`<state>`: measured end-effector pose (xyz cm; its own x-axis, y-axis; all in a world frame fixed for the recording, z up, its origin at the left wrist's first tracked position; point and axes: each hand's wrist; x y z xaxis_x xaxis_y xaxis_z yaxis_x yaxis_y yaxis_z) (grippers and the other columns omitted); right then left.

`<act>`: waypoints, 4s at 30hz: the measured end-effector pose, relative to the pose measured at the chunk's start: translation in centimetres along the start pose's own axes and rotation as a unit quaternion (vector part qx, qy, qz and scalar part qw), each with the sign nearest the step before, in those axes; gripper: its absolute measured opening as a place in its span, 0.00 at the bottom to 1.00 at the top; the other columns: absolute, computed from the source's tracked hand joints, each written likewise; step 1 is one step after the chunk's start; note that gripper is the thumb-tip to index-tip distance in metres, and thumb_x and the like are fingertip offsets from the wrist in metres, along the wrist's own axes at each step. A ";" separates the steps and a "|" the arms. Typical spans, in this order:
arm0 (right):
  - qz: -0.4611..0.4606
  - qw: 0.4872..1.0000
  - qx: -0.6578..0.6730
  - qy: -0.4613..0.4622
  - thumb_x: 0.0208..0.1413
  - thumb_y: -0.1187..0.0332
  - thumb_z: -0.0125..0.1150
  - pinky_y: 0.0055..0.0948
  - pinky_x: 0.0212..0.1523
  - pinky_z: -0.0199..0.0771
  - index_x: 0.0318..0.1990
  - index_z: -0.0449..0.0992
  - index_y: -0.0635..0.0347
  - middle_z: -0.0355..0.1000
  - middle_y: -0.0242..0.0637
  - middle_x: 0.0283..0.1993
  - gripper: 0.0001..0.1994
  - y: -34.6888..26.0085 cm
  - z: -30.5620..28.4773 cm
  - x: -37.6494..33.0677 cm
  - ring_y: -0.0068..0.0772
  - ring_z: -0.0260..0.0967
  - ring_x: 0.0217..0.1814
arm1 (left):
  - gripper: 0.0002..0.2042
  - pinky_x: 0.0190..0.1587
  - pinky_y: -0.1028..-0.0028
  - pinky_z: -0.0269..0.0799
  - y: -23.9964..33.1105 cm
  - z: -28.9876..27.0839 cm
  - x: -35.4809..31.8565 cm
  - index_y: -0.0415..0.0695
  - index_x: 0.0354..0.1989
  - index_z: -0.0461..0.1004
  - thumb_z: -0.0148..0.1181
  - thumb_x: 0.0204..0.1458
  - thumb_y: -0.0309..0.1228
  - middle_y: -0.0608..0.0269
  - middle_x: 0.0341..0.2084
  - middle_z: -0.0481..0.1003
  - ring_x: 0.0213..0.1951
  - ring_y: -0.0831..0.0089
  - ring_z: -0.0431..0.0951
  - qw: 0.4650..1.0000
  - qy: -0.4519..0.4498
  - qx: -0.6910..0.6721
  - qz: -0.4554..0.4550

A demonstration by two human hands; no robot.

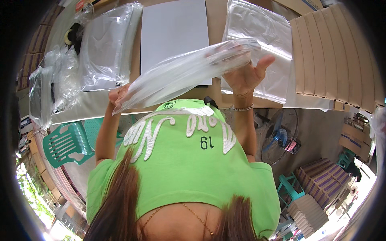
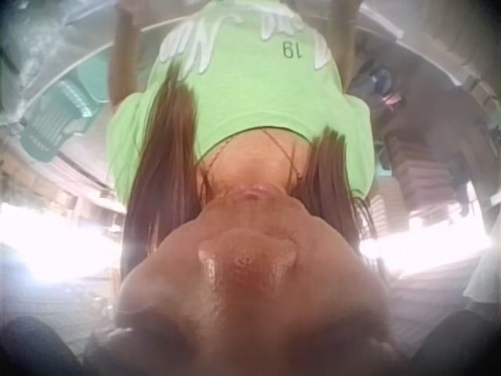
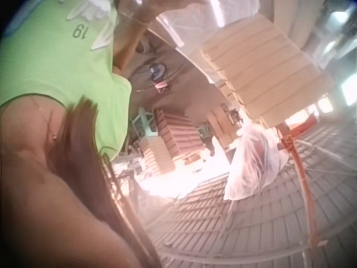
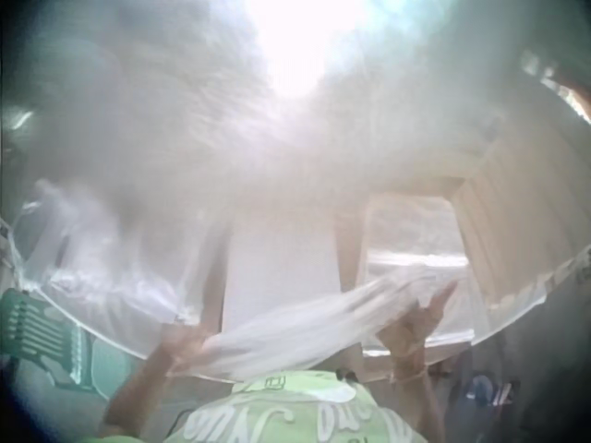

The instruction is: The person inserts black rectangular boards into clear plastic sleeves and then places the sleeved items into a larger plastic bag.

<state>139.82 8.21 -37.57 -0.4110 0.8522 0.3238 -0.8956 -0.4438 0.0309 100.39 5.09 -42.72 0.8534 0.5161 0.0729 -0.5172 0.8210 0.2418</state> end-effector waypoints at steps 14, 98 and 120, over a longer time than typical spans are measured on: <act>0.110 0.693 -0.608 0.371 0.43 0.83 0.54 0.15 0.35 0.65 0.30 0.69 0.59 0.65 0.23 0.28 0.08 2.3 -3.2 -7.7 0.13 0.62 0.30 | 0.07 0.28 0.83 0.64 -6.0 2.6 -0.8 0.41 0.20 0.63 0.52 0.36 0.14 0.68 0.20 0.70 0.25 0.82 0.70 0.600 0.542 0.581 0.095; 0.093 0.909 -0.246 0.323 0.52 0.73 0.57 0.17 0.42 0.71 0.48 0.66 0.60 0.69 0.34 0.38 0.15 2.7 15.1 -2.9 0.19 0.70 0.38 | 0.36 0.60 0.64 0.58 -2.3 19.5 0.1 0.42 0.62 0.50 0.61 0.42 0.22 0.44 0.52 0.66 0.53 0.62 0.69 0.894 0.375 0.211 0.129; 0.126 0.823 -0.347 0.432 0.52 0.74 0.60 0.07 0.23 0.66 0.53 0.62 0.56 0.68 0.28 0.36 0.21 1.0 0.1 -7.8 0.08 0.64 0.26 | 0.26 0.32 0.89 0.63 -5.3 5.7 -2.1 0.44 0.58 0.60 0.60 0.48 0.25 0.71 0.27 0.65 0.30 0.88 0.66 0.835 0.475 0.265 0.084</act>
<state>142.16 1.13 -39.96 -0.2980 0.7695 -0.5648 -0.5213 -0.6269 -0.5790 101.73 -1.72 -38.67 0.2042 0.7804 -0.5911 -0.3077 0.6243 0.7180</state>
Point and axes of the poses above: each hand's wrist, its own x-axis towards the middle knuckle, its own z-axis out of the palm, y = z × x
